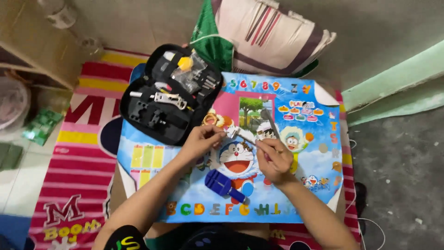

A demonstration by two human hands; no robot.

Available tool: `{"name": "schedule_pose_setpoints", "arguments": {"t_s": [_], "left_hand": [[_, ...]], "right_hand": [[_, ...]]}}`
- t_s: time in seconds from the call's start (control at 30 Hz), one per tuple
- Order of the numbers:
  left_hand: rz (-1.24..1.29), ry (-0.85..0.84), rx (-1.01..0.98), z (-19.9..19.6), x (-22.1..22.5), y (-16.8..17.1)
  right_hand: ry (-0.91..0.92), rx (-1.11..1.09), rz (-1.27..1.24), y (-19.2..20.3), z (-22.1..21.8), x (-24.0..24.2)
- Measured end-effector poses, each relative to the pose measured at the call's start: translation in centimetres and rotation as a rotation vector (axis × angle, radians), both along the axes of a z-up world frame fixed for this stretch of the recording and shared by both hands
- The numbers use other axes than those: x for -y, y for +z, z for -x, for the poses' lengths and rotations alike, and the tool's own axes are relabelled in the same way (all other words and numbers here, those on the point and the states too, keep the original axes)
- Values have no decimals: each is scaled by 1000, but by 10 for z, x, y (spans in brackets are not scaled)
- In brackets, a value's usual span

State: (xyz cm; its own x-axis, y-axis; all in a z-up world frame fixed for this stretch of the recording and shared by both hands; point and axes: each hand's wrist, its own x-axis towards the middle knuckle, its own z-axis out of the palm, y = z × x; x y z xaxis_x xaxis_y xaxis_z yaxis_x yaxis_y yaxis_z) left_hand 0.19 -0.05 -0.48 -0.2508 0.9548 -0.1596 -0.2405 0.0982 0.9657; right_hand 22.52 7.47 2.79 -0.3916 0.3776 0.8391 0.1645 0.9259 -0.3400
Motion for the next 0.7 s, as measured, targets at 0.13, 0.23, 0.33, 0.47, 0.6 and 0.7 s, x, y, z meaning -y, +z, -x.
{"name": "schedule_pose_setpoints", "arguments": {"t_s": [0.13,0.23,0.33,0.47,0.6,0.7], "left_hand": [[42,-3,-15,11,6,3],[31,-57,-37,16,9,12],[13,-101,-69,15,5,0],[0,-121,-89,16,8,4],[-41,-211,-203,19,11,5],[-85,-290,-352,23,14,16]], "right_hand": [[102,54,79,-18,11,2],[130,184,43,-23,19,1],[135,245,43,-14,20,5],[146,333,-21,-33,18,-1],[74,424,-165,-24,31,6],[21,424,-227,-7,40,12]]}}
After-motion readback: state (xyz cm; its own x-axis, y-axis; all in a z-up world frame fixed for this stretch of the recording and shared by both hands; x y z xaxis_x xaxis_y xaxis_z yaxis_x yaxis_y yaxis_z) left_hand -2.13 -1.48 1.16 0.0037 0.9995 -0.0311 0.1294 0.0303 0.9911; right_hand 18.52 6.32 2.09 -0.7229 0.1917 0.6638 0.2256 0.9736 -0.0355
